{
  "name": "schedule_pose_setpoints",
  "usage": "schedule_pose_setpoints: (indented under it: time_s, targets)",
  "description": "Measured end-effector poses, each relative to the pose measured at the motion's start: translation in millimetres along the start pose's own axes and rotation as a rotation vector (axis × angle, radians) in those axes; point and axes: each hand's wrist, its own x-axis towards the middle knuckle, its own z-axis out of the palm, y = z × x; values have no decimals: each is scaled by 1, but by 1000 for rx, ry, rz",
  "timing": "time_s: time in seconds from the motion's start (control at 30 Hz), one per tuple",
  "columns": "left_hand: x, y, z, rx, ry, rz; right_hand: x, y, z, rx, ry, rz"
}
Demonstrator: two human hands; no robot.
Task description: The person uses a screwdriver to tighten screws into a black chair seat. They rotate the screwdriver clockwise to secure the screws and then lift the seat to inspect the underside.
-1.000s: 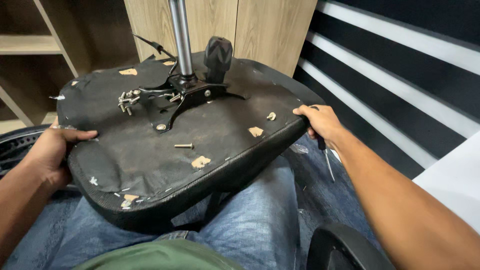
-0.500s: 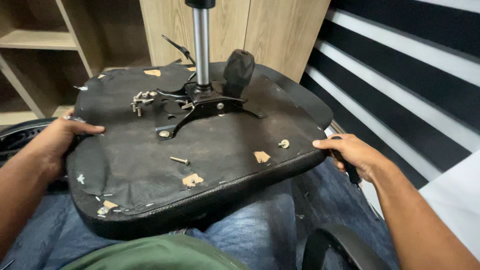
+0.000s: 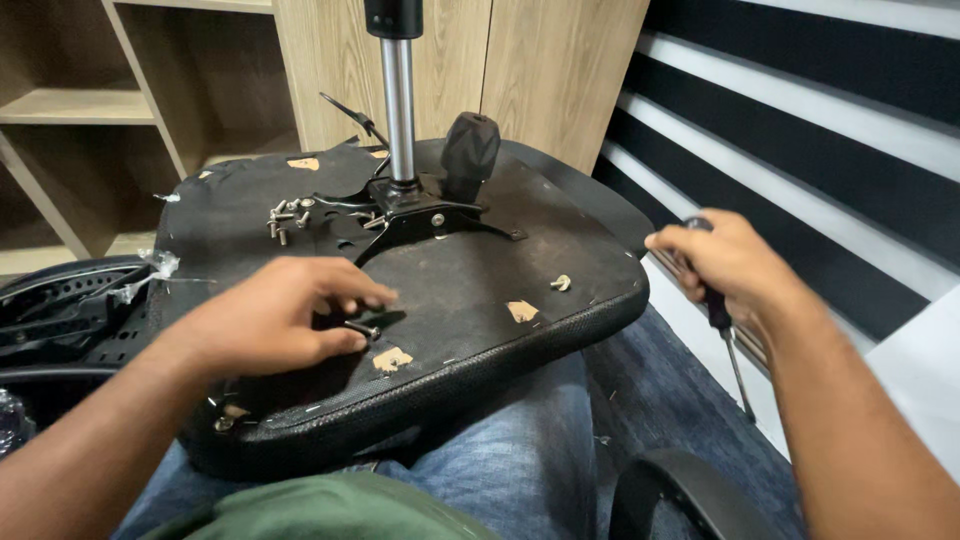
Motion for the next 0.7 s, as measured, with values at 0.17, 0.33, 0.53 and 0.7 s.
schedule_pose_setpoints:
  time_s: [0.17,0.33,0.53,0.7]
  targets:
    - [6,5,4,53,-50,-60,-20,-49,4,326,-233,-198]
    - [7,-6,23,-384,-57,-84,-40,-94,19,613,-541,-435]
    - [7,-11,35,-752,-21,-121,-57,-121,49,877,-617,-598]
    - [6,-7,36,-666,-39,-140,-68,-128,73,966,-602,-737]
